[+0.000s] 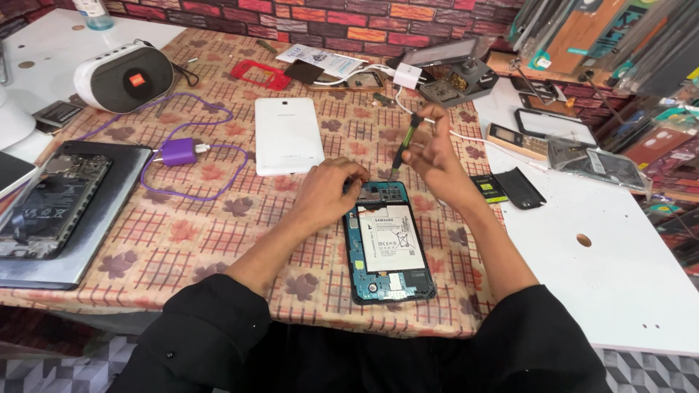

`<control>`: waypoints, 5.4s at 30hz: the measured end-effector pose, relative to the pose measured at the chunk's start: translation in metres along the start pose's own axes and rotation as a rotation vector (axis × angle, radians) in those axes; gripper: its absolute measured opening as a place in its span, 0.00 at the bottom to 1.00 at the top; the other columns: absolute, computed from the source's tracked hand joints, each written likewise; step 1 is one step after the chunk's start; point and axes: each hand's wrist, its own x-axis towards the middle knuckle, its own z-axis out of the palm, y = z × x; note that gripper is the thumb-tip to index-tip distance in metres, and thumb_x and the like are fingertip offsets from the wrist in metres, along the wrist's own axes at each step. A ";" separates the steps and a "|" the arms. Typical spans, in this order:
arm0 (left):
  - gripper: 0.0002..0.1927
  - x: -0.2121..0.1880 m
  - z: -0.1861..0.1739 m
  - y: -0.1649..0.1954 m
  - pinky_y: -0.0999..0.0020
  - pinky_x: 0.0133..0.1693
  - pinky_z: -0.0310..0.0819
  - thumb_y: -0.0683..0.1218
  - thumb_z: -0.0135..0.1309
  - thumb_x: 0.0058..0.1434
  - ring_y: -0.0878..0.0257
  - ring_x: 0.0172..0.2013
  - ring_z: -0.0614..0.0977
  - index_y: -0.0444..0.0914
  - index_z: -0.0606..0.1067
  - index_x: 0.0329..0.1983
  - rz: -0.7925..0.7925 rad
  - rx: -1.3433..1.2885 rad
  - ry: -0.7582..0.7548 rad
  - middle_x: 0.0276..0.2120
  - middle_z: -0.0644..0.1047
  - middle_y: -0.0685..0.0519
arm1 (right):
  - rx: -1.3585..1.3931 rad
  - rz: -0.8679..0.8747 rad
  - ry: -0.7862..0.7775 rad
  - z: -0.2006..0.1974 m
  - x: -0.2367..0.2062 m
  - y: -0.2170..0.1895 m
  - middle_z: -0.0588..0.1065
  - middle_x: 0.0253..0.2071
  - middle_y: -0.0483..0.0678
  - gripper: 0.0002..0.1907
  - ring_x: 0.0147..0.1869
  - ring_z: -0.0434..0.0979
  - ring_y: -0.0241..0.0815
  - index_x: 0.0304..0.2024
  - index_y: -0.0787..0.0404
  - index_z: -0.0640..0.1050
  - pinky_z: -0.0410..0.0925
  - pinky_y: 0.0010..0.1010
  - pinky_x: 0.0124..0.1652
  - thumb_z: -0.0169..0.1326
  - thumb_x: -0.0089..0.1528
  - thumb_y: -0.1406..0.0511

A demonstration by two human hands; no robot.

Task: The person uses a screwdriver to repeatedly loosen and tighten screws on a disassembled smartphone. The hands manipulate the screwdriver and the phone's internal components on a cluttered workbench.

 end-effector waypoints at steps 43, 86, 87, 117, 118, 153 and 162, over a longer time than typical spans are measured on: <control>0.18 0.000 -0.001 -0.009 0.59 0.44 0.79 0.30 0.50 0.52 0.50 0.41 0.83 0.33 0.79 0.45 -0.001 -0.138 0.134 0.40 0.80 0.43 | -1.056 -0.634 0.011 0.027 -0.001 0.044 0.78 0.45 0.55 0.39 0.49 0.84 0.42 0.68 0.59 0.50 0.80 0.30 0.42 0.59 0.65 0.78; 0.08 -0.001 -0.006 -0.008 0.62 0.40 0.79 0.37 0.55 0.59 0.54 0.34 0.85 0.32 0.82 0.39 -0.101 -0.157 0.126 0.37 0.80 0.44 | -0.627 -0.556 -0.036 0.039 0.018 0.029 0.75 0.51 0.50 0.30 0.57 0.77 0.40 0.60 0.54 0.61 0.72 0.33 0.57 0.55 0.61 0.81; 0.08 0.000 -0.006 -0.008 0.62 0.40 0.79 0.37 0.55 0.59 0.54 0.34 0.85 0.32 0.82 0.39 -0.105 -0.154 0.123 0.37 0.80 0.44 | -0.604 -0.563 -0.071 0.038 0.018 0.029 0.75 0.54 0.50 0.30 0.60 0.77 0.40 0.61 0.54 0.60 0.71 0.34 0.60 0.52 0.61 0.81; 0.08 -0.001 -0.007 -0.007 0.62 0.40 0.80 0.36 0.55 0.58 0.52 0.35 0.85 0.32 0.83 0.38 -0.070 -0.175 0.130 0.37 0.80 0.42 | -0.812 -0.518 0.056 0.040 0.019 0.033 0.68 0.47 0.50 0.41 0.45 0.75 0.40 0.65 0.53 0.57 0.74 0.32 0.47 0.64 0.59 0.80; 0.08 -0.001 -0.007 -0.006 0.62 0.40 0.80 0.36 0.55 0.58 0.52 0.35 0.85 0.32 0.82 0.38 -0.074 -0.175 0.129 0.37 0.80 0.43 | -0.726 -0.490 -0.010 0.039 0.019 0.031 0.69 0.48 0.50 0.39 0.49 0.77 0.40 0.65 0.53 0.56 0.74 0.31 0.51 0.59 0.59 0.81; 0.08 0.013 0.010 0.003 0.67 0.27 0.81 0.44 0.55 0.57 0.55 0.37 0.83 0.42 0.78 0.40 0.460 0.977 -0.018 0.42 0.78 0.49 | -0.649 -0.652 0.154 0.013 0.017 0.013 0.76 0.48 0.51 0.34 0.53 0.79 0.39 0.63 0.56 0.58 0.75 0.28 0.52 0.59 0.63 0.82; 0.13 0.007 -0.005 -0.003 0.69 0.29 0.80 0.43 0.56 0.55 0.59 0.39 0.83 0.42 0.77 0.45 0.429 0.916 -0.017 0.44 0.78 0.51 | -0.675 -0.652 0.156 0.010 0.018 0.013 0.76 0.47 0.50 0.34 0.51 0.79 0.38 0.62 0.56 0.59 0.75 0.28 0.51 0.60 0.63 0.82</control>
